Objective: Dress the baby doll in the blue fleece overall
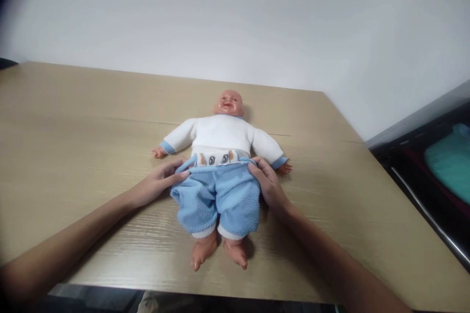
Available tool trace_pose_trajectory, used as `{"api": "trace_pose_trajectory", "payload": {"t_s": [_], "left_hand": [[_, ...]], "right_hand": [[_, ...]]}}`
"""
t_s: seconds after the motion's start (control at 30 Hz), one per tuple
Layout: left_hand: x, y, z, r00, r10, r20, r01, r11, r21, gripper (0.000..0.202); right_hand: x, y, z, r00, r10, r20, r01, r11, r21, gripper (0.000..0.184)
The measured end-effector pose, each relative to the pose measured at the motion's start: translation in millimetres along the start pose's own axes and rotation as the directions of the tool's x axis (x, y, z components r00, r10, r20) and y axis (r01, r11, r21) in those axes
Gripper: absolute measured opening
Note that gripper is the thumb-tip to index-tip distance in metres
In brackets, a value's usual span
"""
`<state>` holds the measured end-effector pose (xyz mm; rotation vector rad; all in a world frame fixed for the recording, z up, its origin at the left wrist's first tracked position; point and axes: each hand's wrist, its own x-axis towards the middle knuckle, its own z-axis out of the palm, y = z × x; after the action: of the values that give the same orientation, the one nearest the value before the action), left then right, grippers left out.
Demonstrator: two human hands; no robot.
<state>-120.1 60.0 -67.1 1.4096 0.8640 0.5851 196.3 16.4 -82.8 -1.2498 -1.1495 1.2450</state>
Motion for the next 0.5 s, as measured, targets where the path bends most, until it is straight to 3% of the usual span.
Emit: {"api": "trace_pose_trajectory", "payload": {"t_s": [0.1, 0.2, 0.27, 0.33, 0.5], "left_hand": [[2.6, 3.3, -1.4, 0.987, 0.137, -0.088, -0.123, 0.981, 0.148, 0.04], [7.7, 9.6, -4.3, 0.923, 0.354, -0.152, -0.286, 0.893, 0.347, 0.033], [13.5, 12.5, -7.0, 0.911, 0.386, -0.147, -0.308, 0.871, 0.383, 0.033], [22.4, 12.5, -9.7, 0.928, 0.333, -0.164, -0.262, 0.901, 0.346, 0.037], [53.1, 6.2, -12.7, 0.937, 0.199, -0.288, -0.188, 0.98, 0.064, 0.05]], "right_hand": [[0.4, -4.9, 1.0, 0.988, -0.157, 0.014, 0.157, 0.976, -0.15, 0.027], [5.0, -9.7, 2.2, 0.928, -0.365, 0.067, 0.369, 0.889, -0.272, 0.017], [11.6, -12.3, 3.7, 0.888, -0.452, 0.088, 0.455, 0.833, -0.316, 0.013], [21.4, -13.2, 5.7, 0.892, -0.444, 0.085, 0.447, 0.838, -0.315, 0.009], [49.1, -8.2, 6.5, 0.978, -0.207, -0.012, 0.2, 0.955, -0.22, 0.017]]}}
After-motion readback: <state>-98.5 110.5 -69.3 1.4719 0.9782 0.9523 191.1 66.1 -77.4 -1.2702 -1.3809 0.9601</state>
